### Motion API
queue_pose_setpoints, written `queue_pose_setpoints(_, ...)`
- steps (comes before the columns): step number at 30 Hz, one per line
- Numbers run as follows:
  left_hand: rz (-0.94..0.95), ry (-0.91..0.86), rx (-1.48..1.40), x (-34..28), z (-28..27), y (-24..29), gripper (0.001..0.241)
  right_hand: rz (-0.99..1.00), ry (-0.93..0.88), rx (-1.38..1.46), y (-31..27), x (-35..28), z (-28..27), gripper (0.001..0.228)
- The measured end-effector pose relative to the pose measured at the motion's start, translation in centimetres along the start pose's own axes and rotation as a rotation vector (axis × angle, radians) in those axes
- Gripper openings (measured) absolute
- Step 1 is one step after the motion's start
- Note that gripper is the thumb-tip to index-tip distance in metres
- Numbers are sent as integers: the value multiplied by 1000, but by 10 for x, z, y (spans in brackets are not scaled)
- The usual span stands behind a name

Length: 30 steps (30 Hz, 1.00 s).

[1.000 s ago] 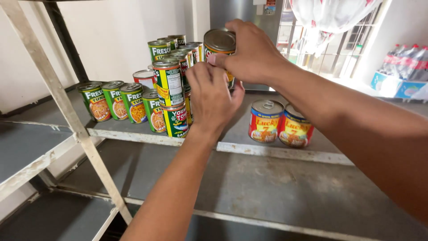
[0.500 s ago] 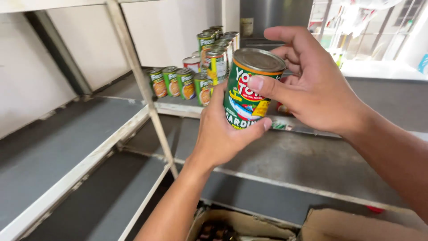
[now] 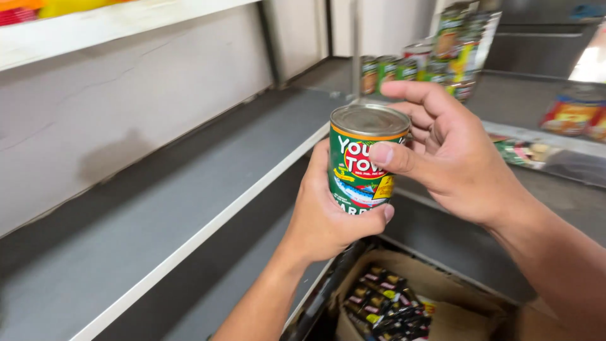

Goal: The recorder is taking canned goods from cardboard boxes and arranging them onto metal shelves in a store setting.

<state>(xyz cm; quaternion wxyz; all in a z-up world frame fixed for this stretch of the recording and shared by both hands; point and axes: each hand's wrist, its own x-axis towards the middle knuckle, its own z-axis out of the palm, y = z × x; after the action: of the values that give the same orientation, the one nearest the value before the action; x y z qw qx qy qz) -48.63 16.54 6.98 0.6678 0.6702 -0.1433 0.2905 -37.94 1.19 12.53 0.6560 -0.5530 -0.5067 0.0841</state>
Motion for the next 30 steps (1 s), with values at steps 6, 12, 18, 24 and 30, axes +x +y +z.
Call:
queue_pose_setpoints(6, 70, 162, 26, -73, -72, 65, 90, 38, -238, 108, -4, 15, 109, 64)
queue_pose_setpoints(12, 83, 317, 289, -143, -139, 121, 106, -22, -496, 167, -5, 25, 215, 71)
queue_pose_setpoints(18, 37, 542, 587, -198, -186, 185, 101, 12, -586, 197, -38, 32, 318, 68)
queue_pose_setpoints(24, 105, 547, 1091, -236, -249, 225, 100, -145, -682, 315, -41, 53, 393, 66)
queue_pose_setpoints(30, 72, 522, 1124, -250, -308, 252, 90, -190, -724, 365, -40, 88, 451, 60)
